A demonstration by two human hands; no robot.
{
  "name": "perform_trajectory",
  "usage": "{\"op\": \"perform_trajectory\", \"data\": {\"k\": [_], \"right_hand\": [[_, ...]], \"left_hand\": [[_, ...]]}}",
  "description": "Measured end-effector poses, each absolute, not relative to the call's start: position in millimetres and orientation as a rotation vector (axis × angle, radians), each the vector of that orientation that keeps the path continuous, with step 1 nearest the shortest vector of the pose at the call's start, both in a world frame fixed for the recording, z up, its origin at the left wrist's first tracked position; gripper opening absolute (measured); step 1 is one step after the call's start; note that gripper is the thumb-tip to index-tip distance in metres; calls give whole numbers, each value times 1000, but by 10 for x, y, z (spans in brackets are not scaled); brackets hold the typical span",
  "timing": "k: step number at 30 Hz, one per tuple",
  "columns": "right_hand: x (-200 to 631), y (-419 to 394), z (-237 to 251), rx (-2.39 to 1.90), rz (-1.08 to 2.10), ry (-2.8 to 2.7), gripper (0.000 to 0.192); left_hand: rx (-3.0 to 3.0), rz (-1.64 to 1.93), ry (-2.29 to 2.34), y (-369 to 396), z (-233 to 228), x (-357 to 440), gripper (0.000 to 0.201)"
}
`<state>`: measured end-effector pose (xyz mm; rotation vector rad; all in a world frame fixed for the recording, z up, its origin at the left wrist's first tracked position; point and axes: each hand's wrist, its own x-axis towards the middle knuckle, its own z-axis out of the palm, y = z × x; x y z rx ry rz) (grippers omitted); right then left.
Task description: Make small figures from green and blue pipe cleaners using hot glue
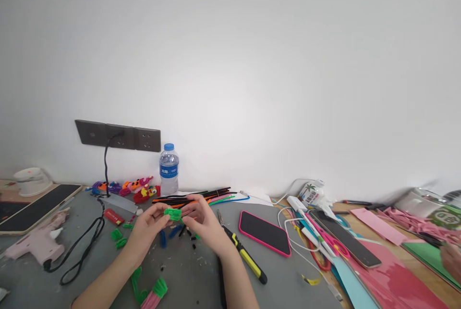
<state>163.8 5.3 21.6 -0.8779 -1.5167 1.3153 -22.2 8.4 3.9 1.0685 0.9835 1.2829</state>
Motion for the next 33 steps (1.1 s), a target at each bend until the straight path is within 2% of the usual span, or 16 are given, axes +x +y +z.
{"op": "perform_trajectory", "data": {"k": [2,5,7,16,28,33], "right_hand": [[1799,99,182,-1031,1107,-1524,41],[2091,199,73,-1496,563,-1551,31],[2251,254,-18,-1652,420,-1529,28],[2173,277,-186,-1994,235,-1668,24],[2155,274,-120,-2086,32,-1773,29],[2208,301,-181,-2161,30,-1733,22]], "left_hand": [[1054,1299,1008,107,30,-250,28],[1024,1333,1053,123,46,-282,30],[1013,1348,1080,128,62,-293,31],[1069,1376,1103,117,117,-317,30],[1090,1391,1103,138,103,-343,29],[1188,1366,1102,116,104,-333,31]]}}
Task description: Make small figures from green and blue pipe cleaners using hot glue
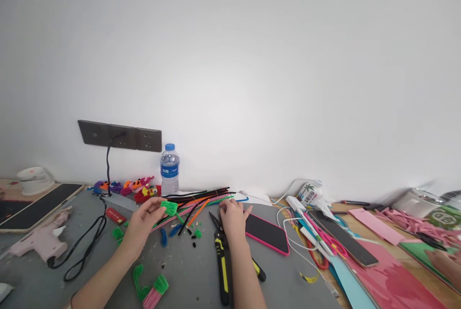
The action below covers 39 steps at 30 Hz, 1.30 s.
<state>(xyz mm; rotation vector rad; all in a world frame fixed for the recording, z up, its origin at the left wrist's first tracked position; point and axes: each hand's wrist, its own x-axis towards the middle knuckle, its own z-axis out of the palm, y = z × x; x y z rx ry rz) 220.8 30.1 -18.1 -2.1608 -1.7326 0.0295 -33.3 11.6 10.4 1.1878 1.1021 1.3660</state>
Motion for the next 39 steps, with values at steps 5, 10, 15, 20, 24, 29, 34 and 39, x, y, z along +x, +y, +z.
{"op": "perform_trajectory", "data": {"k": [5,10,15,20,24,29,34,39], "right_hand": [[2201,302,-181,-2171,6,-1753,30],[2187,290,-164,-2161,18,-1791,26],[2199,310,-194,-2160,39,-1799,41],[2213,333,-249,-2138,83,-1824,50],[2218,340,-262,-2135,90,-1807,49],[2223,346,-248,-2139,72,-1771,40],[2221,343,-235,-2120,45,-1752,28],[2221,333,-210,-2100,16,-1715,16]], "left_hand": [[1475,1304,1057,87,83,-313,23],[1920,1155,1022,14,98,-269,12],[2036,969,977,-40,120,-230,21],[2065,763,973,-81,126,-222,19],[2098,643,962,-67,65,-228,19],[2075,572,935,-34,16,-245,28],[2109,515,943,-37,36,-260,32],[2125,515,953,-27,4,-268,33]]}}
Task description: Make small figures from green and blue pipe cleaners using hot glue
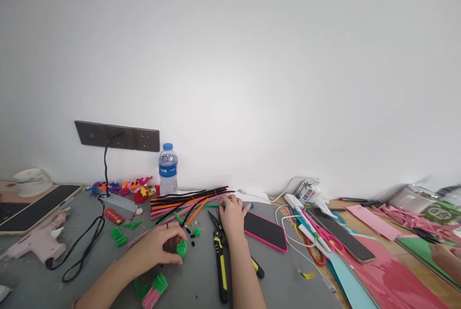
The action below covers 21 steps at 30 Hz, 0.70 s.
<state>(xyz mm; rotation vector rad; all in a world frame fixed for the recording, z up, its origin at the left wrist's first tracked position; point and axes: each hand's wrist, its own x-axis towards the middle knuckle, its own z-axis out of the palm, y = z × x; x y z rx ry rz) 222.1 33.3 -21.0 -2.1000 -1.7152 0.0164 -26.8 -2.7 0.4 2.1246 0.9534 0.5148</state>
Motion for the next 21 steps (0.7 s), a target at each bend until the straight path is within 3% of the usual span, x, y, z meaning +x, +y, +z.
{"op": "perform_trajectory", "data": {"k": [12,16,21], "right_hand": [[2473,146,166,-1783,-126,-1479,19],[2452,108,266,-1635,-166,-1476,22],[2353,164,203,-1611,11,-1570,26]], "left_hand": [[2115,527,993,-43,47,-269,26],[2075,562,1005,-57,82,-276,34],[2009,602,1070,-64,98,-286,43]]}}
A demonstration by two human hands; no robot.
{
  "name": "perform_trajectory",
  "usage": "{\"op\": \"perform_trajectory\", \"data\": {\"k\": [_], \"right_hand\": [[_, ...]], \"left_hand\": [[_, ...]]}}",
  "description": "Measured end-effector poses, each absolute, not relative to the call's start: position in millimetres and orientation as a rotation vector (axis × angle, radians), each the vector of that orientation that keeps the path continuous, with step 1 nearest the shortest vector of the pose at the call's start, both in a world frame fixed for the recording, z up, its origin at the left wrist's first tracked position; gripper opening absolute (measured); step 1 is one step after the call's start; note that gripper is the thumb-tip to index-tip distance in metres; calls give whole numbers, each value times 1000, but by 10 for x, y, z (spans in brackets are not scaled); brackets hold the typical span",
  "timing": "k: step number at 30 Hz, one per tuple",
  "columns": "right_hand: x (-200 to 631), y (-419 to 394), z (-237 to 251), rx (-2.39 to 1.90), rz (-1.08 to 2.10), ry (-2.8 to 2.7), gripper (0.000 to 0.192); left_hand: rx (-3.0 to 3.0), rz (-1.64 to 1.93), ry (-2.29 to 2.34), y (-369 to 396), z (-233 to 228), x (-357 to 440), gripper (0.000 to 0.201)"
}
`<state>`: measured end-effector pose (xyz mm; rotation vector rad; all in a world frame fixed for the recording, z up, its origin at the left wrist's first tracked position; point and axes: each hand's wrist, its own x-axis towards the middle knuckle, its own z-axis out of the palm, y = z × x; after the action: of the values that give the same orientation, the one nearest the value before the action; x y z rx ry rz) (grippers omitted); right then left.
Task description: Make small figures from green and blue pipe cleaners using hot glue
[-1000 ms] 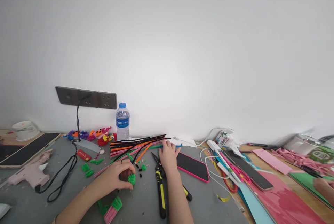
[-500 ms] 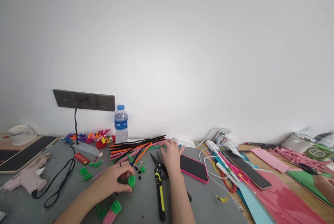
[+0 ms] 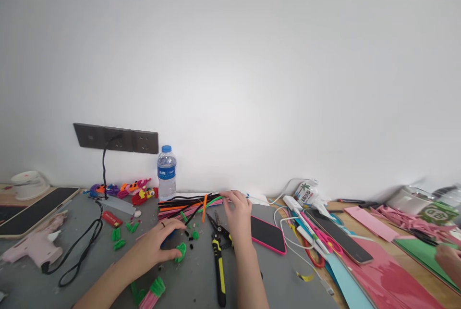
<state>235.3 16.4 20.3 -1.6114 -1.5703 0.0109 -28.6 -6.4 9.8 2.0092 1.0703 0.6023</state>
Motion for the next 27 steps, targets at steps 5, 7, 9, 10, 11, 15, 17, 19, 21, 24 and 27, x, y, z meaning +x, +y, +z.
{"op": "perform_trajectory", "data": {"k": [5,7,9,10,11,15,17,19,21,24,27], "right_hand": [[2379,228,4,-1902,84,-1527,26],[2398,249,-63,-1967,105,-1516,26],[2396,273,-110,-1982,120,-1506,27],[2386,285,-126,-1985,126,-1501,28],[2373,298,-136,-1988,128,-1494,28],[2339,349,-155,-2024,89,-1378,39],[2367,371,-166,-2050,75,-1282,55],[2422,388,-186,-2068,88,-1201,67],[2485,402,-214,-2066,135,-1168,68],[2541,425,-263,-1997,250,-1250,49],[2522,452,-312,-1870,346,-1407,39]], "left_hand": [[1980,656,1127,-44,70,-297,47],[1955,693,1136,-37,51,-302,48],[1926,695,1146,-34,37,-307,51],[1915,683,1152,-33,34,-308,52],[1909,670,1158,-32,32,-309,52],[1907,680,1190,-26,43,-307,52],[1910,718,1202,-23,47,-306,51],[1919,729,1210,-19,43,-305,51],[1941,703,1220,-14,29,-306,51],[1974,649,1237,-5,4,-308,52],[1992,635,1239,1,-6,-309,52]]}}
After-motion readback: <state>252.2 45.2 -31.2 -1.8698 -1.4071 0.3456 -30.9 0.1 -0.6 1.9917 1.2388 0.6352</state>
